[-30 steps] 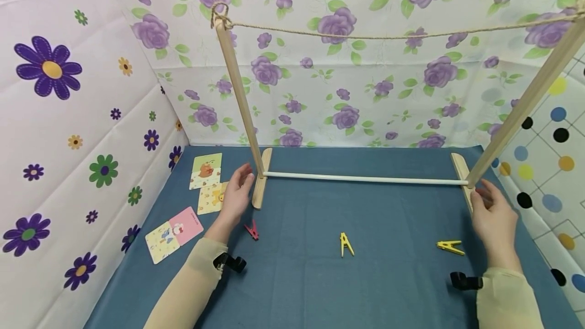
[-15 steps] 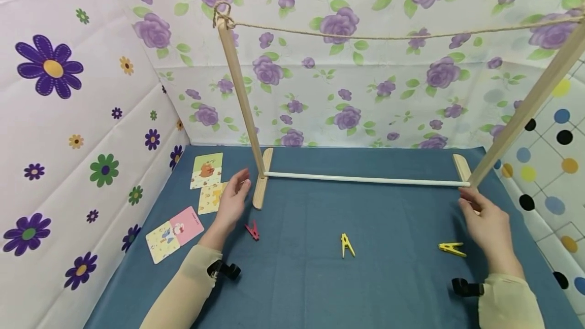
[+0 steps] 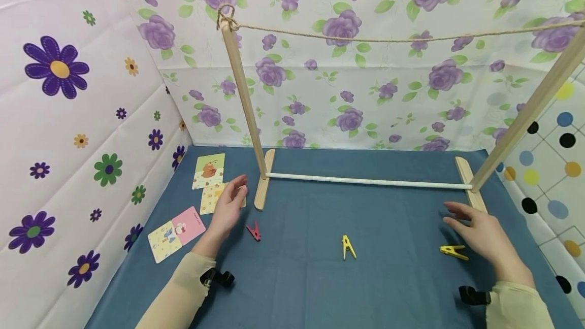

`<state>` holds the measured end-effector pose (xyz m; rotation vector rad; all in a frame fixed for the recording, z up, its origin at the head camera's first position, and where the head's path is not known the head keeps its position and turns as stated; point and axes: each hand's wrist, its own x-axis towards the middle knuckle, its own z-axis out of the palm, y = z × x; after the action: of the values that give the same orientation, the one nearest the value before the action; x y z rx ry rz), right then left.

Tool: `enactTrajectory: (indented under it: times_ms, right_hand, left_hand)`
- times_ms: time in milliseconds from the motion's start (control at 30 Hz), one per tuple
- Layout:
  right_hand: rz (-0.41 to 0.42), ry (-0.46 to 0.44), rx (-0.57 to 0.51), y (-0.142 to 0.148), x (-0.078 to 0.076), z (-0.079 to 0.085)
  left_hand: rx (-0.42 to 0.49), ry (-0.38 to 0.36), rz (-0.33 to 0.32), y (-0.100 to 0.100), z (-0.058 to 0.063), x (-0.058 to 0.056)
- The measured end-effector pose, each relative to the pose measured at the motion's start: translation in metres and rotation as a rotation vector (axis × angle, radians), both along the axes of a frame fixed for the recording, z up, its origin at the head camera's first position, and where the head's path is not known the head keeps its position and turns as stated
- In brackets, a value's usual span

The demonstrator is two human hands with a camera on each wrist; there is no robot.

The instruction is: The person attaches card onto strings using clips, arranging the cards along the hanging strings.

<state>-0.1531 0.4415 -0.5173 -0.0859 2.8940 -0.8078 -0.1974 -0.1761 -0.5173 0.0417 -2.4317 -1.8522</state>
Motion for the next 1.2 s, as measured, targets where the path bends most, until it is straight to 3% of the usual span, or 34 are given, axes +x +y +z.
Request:
enactTrajectory:
  times_ms: [233,300,633,933,1200]
  right_hand:
    - [0.068,-0.028,0.039,-0.004,0.005,-0.002]
    - [0.079,-0.029,0.039,-0.005,0.006,-0.005]
    - [0.110,-0.038,0.074,-0.005,0.007,-0.006]
    - [0.136,-0.035,0.088,-0.005,0.009,-0.005]
    - [0.177,-0.044,0.104,-0.003,0.010,0.000]
  left_hand:
    - [-0.002,-0.021,-0.003,-0.007,-0.004,0.003]
    - [-0.004,-0.034,-0.001,-0.007,0.000,0.006]
    - [-0.017,-0.010,-0.041,-0.019,-0.004,0.013]
    - [-0.101,-0.043,-0.068,-0.035,-0.004,0.019]
    - [-0.152,-0.007,-0.075,-0.050,0.001,0.023]
